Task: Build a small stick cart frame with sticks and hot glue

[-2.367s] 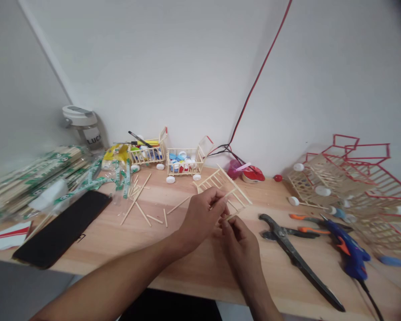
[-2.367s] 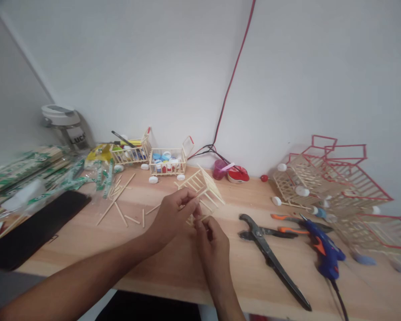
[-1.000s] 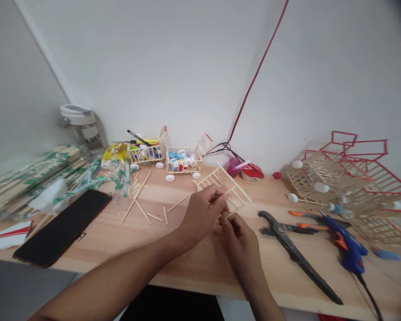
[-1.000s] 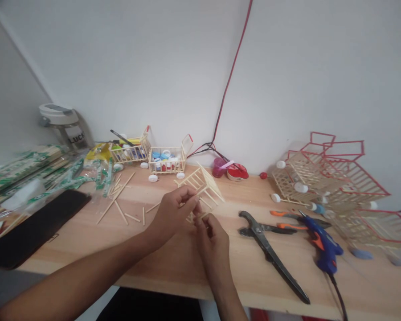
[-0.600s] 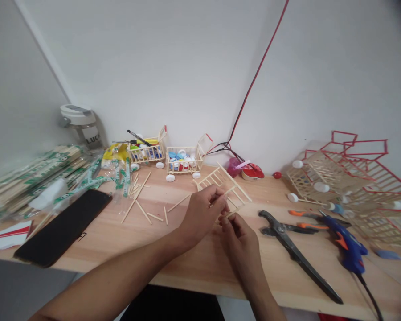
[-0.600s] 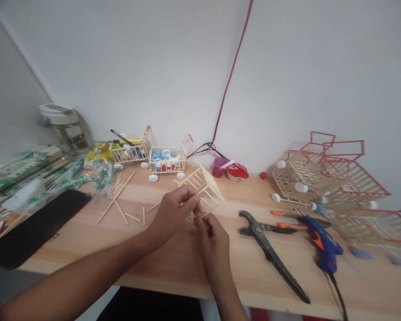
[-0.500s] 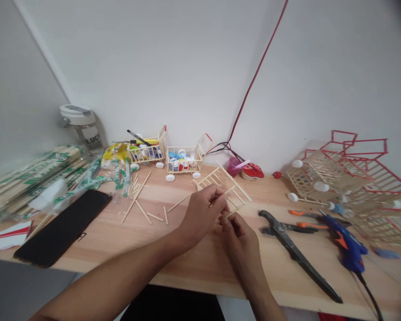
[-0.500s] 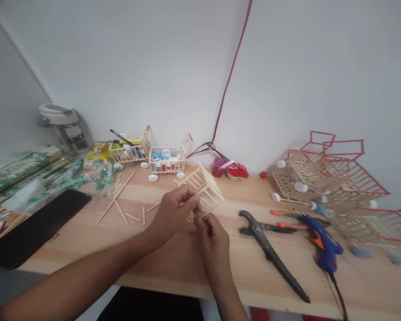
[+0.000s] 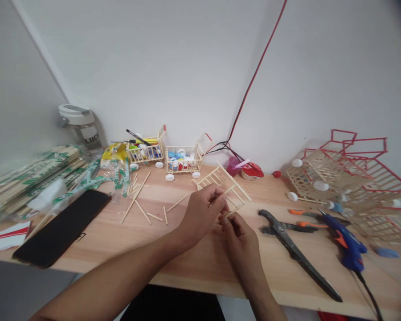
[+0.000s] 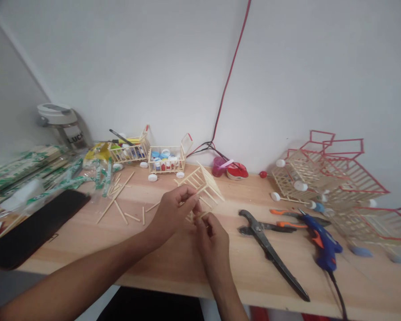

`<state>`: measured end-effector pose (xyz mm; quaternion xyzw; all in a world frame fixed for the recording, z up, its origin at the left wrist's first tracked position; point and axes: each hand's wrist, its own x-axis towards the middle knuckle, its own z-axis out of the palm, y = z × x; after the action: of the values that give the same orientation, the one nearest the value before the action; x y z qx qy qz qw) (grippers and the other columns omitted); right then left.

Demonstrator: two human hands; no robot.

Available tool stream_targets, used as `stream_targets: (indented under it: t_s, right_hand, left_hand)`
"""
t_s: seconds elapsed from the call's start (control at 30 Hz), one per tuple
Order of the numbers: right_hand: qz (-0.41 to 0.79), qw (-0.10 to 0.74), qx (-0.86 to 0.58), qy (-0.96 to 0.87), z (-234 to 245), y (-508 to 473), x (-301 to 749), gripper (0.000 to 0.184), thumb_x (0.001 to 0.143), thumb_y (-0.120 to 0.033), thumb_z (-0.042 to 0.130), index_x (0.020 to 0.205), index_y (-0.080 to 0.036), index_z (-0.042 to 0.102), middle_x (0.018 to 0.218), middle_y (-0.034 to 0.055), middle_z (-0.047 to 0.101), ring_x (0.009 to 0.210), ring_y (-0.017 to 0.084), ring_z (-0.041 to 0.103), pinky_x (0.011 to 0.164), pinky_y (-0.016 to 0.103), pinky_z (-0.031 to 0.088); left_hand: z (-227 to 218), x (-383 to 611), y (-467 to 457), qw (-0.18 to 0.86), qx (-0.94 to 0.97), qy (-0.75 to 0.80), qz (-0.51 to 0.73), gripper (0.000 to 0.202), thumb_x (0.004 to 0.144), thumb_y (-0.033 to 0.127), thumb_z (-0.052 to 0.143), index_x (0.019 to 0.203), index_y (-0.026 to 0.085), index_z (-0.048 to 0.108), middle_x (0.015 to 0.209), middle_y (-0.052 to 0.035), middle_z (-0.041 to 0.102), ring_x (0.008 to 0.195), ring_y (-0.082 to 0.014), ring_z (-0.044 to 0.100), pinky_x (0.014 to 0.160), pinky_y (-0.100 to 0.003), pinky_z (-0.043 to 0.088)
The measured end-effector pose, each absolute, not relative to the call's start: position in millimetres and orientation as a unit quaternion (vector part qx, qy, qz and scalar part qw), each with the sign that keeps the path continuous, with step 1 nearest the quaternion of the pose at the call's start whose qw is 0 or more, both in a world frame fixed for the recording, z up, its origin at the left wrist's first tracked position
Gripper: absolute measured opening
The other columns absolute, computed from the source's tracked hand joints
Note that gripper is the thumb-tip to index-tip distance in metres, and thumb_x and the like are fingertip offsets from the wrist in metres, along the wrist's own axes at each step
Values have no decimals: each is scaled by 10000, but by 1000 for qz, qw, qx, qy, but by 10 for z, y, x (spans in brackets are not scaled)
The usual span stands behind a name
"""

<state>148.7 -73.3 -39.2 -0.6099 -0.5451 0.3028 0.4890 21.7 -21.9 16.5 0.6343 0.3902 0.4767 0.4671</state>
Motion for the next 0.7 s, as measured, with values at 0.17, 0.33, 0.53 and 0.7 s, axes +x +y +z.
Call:
stream_targets:
  t_s: [0.17, 0.33, 0.53, 0.7]
  right_hand:
    - [304, 486, -608, -549, -395, -738, 1490, 349, 915, -510, 540, 764, -198, 579, 767, 14, 644, 725, 164, 553, 656, 259, 400]
    - [305, 486, -608, -549, -396, -742, 1494, 334, 919, -498, 534, 792, -195, 592, 795, 27, 658, 758, 175, 566, 655, 260, 400]
    - [306, 488, -605, -550, -426, -737, 1506, 337, 918, -500, 540, 773, -198, 579, 774, 13, 643, 733, 162, 555, 658, 258, 390]
    - [307, 486, -607, -549, -442, -730, 1511, 333, 913, -501, 541, 785, -198, 595, 796, 22, 662, 755, 170, 568, 670, 263, 394]
  left_hand:
    - [180, 217, -226, 465, 636, 390, 476, 186, 876, 193, 524, 702, 170, 586, 657, 17, 640, 619, -113, 595, 644, -224, 467]
    - [181, 218, -220, 465, 637, 388, 477, 181, 878, 192, 522, 712, 169, 589, 662, 15, 642, 619, -113, 594, 636, -222, 466]
    - [169, 221, -213, 465, 635, 391, 478, 180, 879, 200, 527, 714, 169, 591, 659, 19, 643, 614, -111, 594, 631, -219, 463]
    - [166, 220, -215, 469, 632, 388, 479, 183, 880, 203, 529, 712, 167, 590, 665, 19, 642, 620, -111, 596, 641, -222, 467]
